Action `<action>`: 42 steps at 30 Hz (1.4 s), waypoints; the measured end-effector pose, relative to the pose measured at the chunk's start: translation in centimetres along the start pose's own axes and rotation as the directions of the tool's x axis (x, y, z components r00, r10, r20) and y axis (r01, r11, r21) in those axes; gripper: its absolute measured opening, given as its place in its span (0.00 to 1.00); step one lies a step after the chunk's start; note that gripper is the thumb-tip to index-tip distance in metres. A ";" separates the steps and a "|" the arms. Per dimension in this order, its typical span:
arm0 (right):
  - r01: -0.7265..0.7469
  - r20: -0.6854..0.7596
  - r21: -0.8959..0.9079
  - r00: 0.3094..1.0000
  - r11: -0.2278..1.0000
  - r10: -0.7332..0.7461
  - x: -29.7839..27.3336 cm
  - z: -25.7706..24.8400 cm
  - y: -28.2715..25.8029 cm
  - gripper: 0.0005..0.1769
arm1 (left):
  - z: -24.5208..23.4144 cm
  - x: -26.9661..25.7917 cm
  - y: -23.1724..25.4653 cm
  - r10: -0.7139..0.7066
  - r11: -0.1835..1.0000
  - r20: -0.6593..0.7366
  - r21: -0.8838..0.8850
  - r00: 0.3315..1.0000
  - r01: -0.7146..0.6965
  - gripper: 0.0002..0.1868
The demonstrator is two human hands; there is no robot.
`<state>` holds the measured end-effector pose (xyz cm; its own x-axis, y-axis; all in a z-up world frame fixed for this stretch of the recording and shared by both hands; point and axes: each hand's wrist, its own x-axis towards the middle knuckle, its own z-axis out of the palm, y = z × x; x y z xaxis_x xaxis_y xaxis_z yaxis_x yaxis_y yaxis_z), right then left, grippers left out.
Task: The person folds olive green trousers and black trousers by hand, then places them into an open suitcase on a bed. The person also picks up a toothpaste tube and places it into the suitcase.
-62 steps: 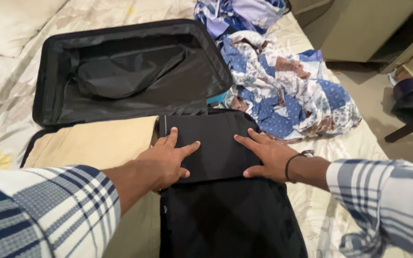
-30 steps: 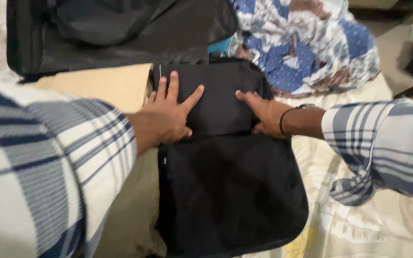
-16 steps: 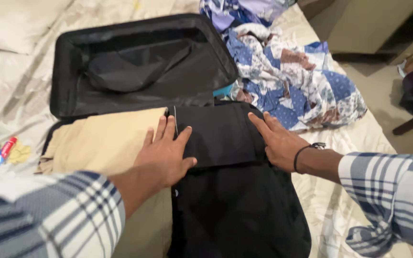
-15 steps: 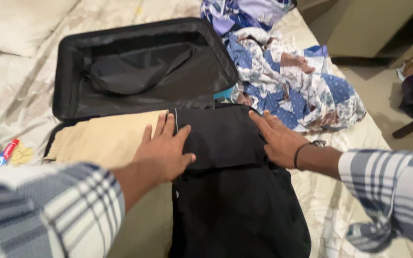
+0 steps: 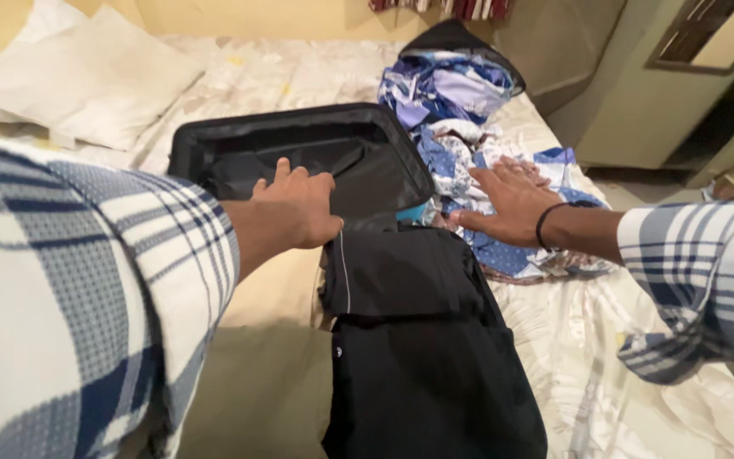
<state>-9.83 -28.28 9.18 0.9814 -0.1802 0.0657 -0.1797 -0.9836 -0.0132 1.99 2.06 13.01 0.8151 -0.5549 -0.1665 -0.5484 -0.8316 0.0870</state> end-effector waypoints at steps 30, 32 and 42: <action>0.050 -0.086 0.049 0.995 0.998 -0.046 -10.0 -5.3 -16.0 0.48 | 0.0 -20.8 -11.3 -0.085 0.990 -0.140 -0.121 0.986 0.069 0.26; 0.042 -0.097 0.048 0.995 0.998 -0.038 -10.3 -5.6 -18.2 0.48 | 0.1 -21.9 -13.5 -0.083 0.987 -0.154 -0.150 0.985 0.060 0.27; 0.016 -0.106 0.057 0.994 0.998 -0.010 -9.7 -6.9 -28.9 0.50 | 0.2 -26.0 -22.2 -0.051 0.974 -0.237 -0.227 0.970 -0.004 0.27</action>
<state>-14.63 1.87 15.82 0.9704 -0.1699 0.1716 -0.1601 -0.9847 -0.0693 -7.05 34.94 15.22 0.8631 -0.5006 0.0669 -0.4950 -0.8124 0.3082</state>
